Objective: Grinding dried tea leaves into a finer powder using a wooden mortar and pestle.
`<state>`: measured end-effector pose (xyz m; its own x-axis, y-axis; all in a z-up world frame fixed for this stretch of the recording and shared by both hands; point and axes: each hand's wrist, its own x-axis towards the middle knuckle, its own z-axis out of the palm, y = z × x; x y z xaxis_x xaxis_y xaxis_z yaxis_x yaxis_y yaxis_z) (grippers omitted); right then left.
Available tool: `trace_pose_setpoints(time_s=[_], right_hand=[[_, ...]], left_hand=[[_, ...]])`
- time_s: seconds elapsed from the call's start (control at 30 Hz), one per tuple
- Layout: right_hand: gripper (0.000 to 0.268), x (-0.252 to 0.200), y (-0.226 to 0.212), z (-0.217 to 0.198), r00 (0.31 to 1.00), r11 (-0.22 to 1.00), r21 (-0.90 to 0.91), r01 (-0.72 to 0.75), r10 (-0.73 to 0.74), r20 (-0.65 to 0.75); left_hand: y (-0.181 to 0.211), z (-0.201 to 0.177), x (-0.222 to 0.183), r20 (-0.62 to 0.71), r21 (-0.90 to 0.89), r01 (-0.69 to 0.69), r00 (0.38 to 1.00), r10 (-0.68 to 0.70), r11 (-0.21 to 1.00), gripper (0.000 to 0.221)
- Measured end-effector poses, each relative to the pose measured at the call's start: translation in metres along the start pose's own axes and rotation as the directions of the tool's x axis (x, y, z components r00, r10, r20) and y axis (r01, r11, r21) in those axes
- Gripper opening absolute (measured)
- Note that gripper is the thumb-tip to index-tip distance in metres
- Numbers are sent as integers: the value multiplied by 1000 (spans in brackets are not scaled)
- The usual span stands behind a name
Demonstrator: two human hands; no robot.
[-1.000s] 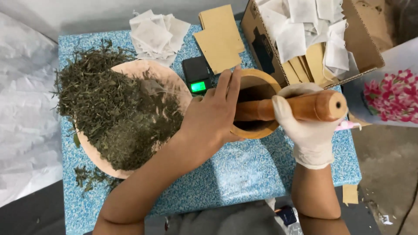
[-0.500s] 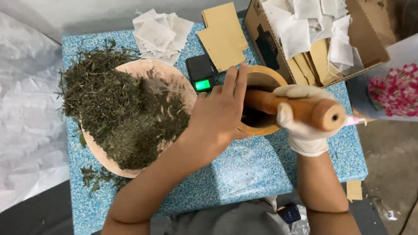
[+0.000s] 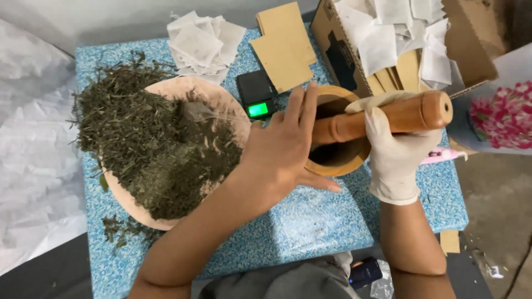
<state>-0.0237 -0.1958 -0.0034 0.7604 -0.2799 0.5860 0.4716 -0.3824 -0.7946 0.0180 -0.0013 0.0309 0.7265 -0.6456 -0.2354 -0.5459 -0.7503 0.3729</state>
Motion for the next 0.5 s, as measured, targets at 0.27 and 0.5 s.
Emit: trace_pose_setpoints(time_s=[0.27,0.5], right_hand=[[15,32,-24,-23,900,960,-90,266,-214,379],[22,54,-40,0,749,853,-211,476,-268,606]], left_hand=[[0,3,-6,-80,-59,-18,997,13,998,159],[-7,7,-7,-101,-76,-29,995,21,997,166]])
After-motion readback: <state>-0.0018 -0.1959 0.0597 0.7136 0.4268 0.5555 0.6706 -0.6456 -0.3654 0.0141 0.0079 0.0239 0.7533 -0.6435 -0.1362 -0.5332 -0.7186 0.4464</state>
